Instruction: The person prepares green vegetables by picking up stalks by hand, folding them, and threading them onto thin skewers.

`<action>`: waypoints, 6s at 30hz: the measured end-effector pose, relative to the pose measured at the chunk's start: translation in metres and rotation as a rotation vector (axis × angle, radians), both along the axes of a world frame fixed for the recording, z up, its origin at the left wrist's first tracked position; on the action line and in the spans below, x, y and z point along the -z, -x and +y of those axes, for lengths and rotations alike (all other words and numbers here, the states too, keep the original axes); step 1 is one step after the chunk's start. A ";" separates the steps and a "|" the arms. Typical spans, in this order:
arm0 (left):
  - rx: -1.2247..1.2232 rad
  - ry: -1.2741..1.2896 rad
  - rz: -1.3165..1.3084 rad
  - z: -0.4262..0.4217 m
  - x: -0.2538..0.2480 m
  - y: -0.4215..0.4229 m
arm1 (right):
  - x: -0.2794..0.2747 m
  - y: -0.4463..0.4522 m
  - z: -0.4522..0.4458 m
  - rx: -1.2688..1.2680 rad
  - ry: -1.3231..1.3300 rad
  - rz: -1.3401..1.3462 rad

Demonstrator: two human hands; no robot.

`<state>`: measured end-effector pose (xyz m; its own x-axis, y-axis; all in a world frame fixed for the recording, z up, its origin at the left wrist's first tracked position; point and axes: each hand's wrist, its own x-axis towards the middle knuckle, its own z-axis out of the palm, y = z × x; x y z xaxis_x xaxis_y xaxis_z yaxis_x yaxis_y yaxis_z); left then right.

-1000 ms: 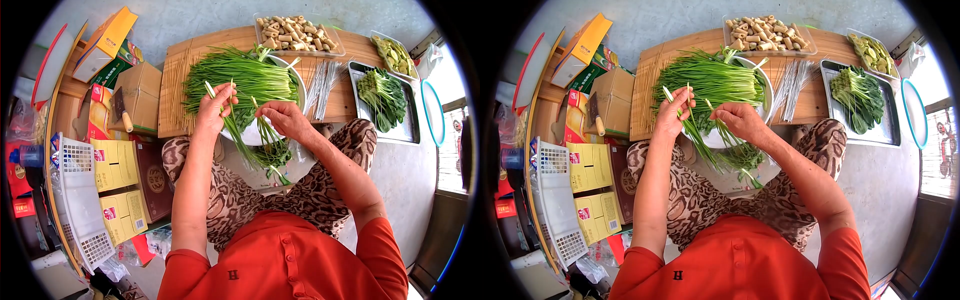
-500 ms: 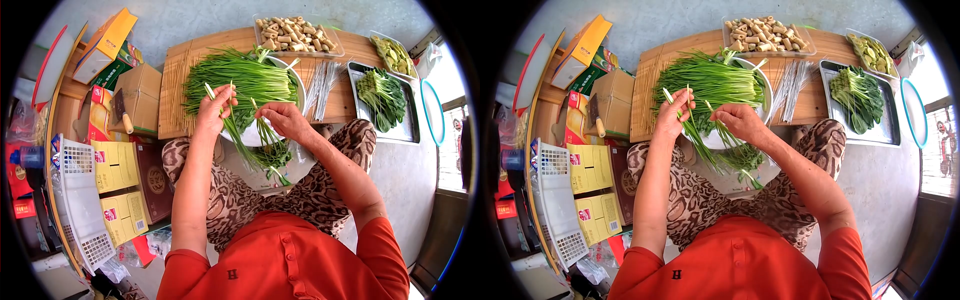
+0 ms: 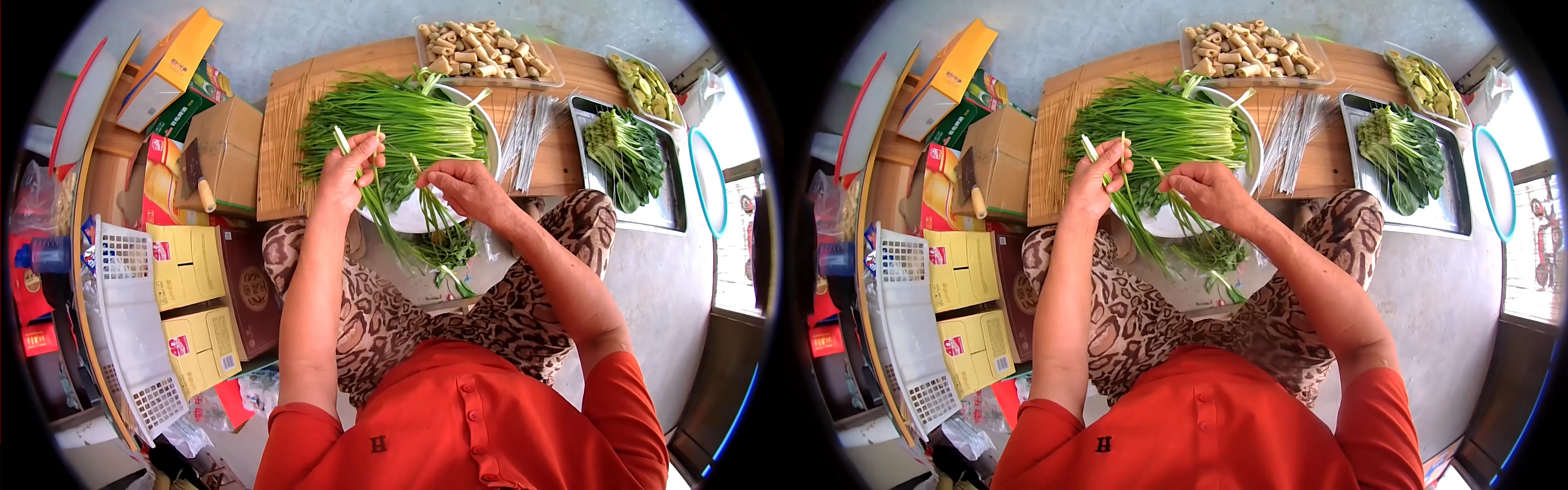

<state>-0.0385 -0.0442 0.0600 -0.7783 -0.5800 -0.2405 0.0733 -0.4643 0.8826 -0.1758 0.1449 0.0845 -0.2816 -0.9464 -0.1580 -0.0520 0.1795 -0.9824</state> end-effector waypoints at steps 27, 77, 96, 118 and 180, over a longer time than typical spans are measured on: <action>0.171 -0.020 -0.065 0.003 -0.007 -0.007 | -0.007 0.001 0.003 -0.055 -0.031 -0.044; -0.323 0.160 0.173 -0.079 -0.097 -0.072 | -0.080 0.100 0.010 0.416 0.506 -0.256; 0.609 0.143 -0.127 0.048 -0.056 0.004 | -0.032 0.004 -0.020 -0.065 0.310 -0.323; 0.479 0.018 0.066 0.046 -0.018 -0.007 | -0.011 0.014 -0.019 0.150 0.155 -0.223; -0.014 0.064 0.094 0.019 -0.012 -0.019 | -0.012 -0.025 0.011 -0.033 -0.016 0.189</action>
<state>-0.0197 -0.0249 0.0722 -0.7874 -0.6028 -0.1289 0.1631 -0.4055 0.8994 -0.1512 0.1561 0.0964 -0.2766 -0.9534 -0.1207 -0.2419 0.1906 -0.9514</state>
